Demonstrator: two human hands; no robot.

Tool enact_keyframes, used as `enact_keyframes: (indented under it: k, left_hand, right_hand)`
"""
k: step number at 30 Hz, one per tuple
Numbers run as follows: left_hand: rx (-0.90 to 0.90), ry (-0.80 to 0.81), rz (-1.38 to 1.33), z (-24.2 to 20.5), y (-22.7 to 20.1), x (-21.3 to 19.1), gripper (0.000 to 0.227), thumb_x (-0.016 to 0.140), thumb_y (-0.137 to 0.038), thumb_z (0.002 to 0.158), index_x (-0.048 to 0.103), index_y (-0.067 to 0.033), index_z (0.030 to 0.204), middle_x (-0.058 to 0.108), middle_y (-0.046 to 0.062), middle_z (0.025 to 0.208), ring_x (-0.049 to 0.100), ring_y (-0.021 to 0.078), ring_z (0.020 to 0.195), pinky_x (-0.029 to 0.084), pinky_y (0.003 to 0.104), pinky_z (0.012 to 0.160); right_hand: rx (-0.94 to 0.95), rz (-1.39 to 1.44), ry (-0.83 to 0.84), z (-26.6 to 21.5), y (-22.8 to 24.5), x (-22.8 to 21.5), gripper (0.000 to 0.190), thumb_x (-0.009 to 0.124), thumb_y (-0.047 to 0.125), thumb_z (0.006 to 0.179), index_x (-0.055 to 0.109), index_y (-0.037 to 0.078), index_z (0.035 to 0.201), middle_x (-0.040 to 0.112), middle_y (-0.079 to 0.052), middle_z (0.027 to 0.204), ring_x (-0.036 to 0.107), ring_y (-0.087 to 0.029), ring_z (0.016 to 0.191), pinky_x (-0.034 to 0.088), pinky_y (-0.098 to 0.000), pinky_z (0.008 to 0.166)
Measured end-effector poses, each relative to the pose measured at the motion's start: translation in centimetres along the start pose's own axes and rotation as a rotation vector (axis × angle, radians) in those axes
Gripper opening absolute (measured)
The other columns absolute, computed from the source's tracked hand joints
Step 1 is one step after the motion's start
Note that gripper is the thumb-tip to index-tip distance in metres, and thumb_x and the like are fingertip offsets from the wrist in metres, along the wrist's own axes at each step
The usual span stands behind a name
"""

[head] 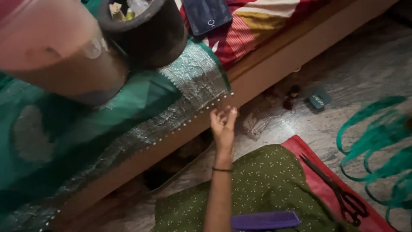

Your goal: Attaching decorative green ribbon and small white beads to the border of a green textile garment.

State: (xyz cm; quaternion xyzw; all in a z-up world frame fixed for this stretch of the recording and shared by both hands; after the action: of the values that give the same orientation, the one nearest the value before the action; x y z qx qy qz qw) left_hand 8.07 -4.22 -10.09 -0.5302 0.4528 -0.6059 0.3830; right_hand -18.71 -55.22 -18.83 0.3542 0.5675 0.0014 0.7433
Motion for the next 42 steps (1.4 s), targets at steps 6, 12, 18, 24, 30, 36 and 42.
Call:
enact_keyframes:
  k: [6, 12, 18, 24, 30, 36, 42]
  left_hand:
    - [-0.072, 0.045, -0.26, 3.3, 2.7, 1.0, 0.042, 0.076, -0.027, 0.094, 0.063, -0.0039, 0.127, 0.071, 0.003, 0.117, 0.064, 0.0133, 0.106, 0.048, 0.032, 0.091]
    - [-0.059, -0.019, -0.336, 4.6, 3.9, -0.1, 0.021, 0.077, -0.019, 0.095, 0.075, -0.0044, 0.109, 0.075, 0.004, 0.106, 0.066, 0.014, 0.099, 0.049, 0.031, 0.093]
    - [0.008, 0.032, -0.286, 4.2, 2.0, 1.3, 0.017, 0.075, -0.012, 0.094, 0.076, -0.0037, 0.108, 0.077, 0.005, 0.109, 0.067, 0.0142, 0.104, 0.05, 0.029, 0.099]
    - [0.13, 0.039, -0.071, 0.4, 0.3, 0.8, 0.012, 0.068, -0.007, 0.099, 0.073, 0.0017, 0.105, 0.075, 0.005, 0.105, 0.067, 0.0107, 0.097, 0.052, 0.027, 0.091]
    - [0.183, -0.017, 0.177, -1.1, -1.9, -1.4, 0.012, 0.068, -0.007, 0.099, 0.075, 0.0036, 0.1, 0.077, 0.007, 0.097, 0.068, 0.0102, 0.088, 0.055, 0.027, 0.081]
    - [0.222, -0.103, 0.346, -2.4, 0.1, -2.7, 0.008, 0.069, -0.007, 0.096, 0.072, 0.0002, 0.098, 0.077, 0.009, 0.096, 0.071, 0.0168, 0.089, 0.058, 0.032, 0.083]
    - [0.313, -0.067, 0.332, 0.0, -3.0, 0.2, 0.017, 0.07, -0.01, 0.096, 0.071, 0.0008, 0.109, 0.075, 0.007, 0.102, 0.07, 0.0139, 0.096, 0.057, 0.03, 0.088]
  right_hand:
    - [0.073, -0.086, -0.034, 0.1, 14.1, -0.9, 0.033, 0.067, 0.032, 0.109, 0.074, -0.001, 0.107, 0.071, -0.018, 0.085, 0.074, -0.028, 0.071, 0.059, -0.0422, 0.071]
    - [0.089, -0.017, -0.037, -0.6, 23.0, 0.4, 0.027, 0.072, 0.029, 0.101, 0.078, 0.004, 0.11, 0.078, -0.017, 0.097, 0.074, -0.028, 0.086, 0.057, -0.0409, 0.079]
    - [0.087, 0.345, 0.07, -0.4, 27.9, 4.8, 0.02, 0.069, 0.02, 0.098, 0.075, 0.002, 0.105, 0.078, -0.013, 0.099, 0.076, -0.025, 0.09, 0.059, -0.0396, 0.089]
    - [0.001, 0.831, 0.212, -1.6, 38.1, 6.7, 0.023, 0.064, 0.006, 0.097, 0.058, 0.006, 0.119, 0.075, -0.009, 0.095, 0.076, -0.017, 0.089, 0.062, -0.0351, 0.076]
    - [-0.159, 0.774, 0.252, -1.7, 41.4, 9.0, 0.015, 0.059, -0.002, 0.097, 0.072, -0.002, 0.103, 0.075, -0.008, 0.093, 0.07, -0.013, 0.088, 0.057, -0.0279, 0.08]
    - [-0.088, 0.88, 0.301, -1.6, 40.1, 10.4, 0.018, 0.057, -0.001, 0.098, 0.073, -0.003, 0.105, 0.074, -0.007, 0.093, 0.069, -0.011, 0.087, 0.057, -0.0272, 0.08]
    - [-0.094, 0.877, 0.315, -1.3, 41.0, 9.0, 0.02, 0.06, 0.003, 0.096, 0.076, -0.002, 0.108, 0.076, -0.006, 0.093, 0.07, -0.011, 0.087, 0.057, -0.0265, 0.079]
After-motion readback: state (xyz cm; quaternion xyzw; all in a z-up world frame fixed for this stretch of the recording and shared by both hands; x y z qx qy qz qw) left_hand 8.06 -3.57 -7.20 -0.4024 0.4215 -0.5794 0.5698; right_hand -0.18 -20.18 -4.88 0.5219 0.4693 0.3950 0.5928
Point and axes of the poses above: each hand's wrist, its own z-axis towards the middle knuckle, its own x-axis out of the palm, y = z × x, the point moved 5 cm from there along z, towards the middle knuckle
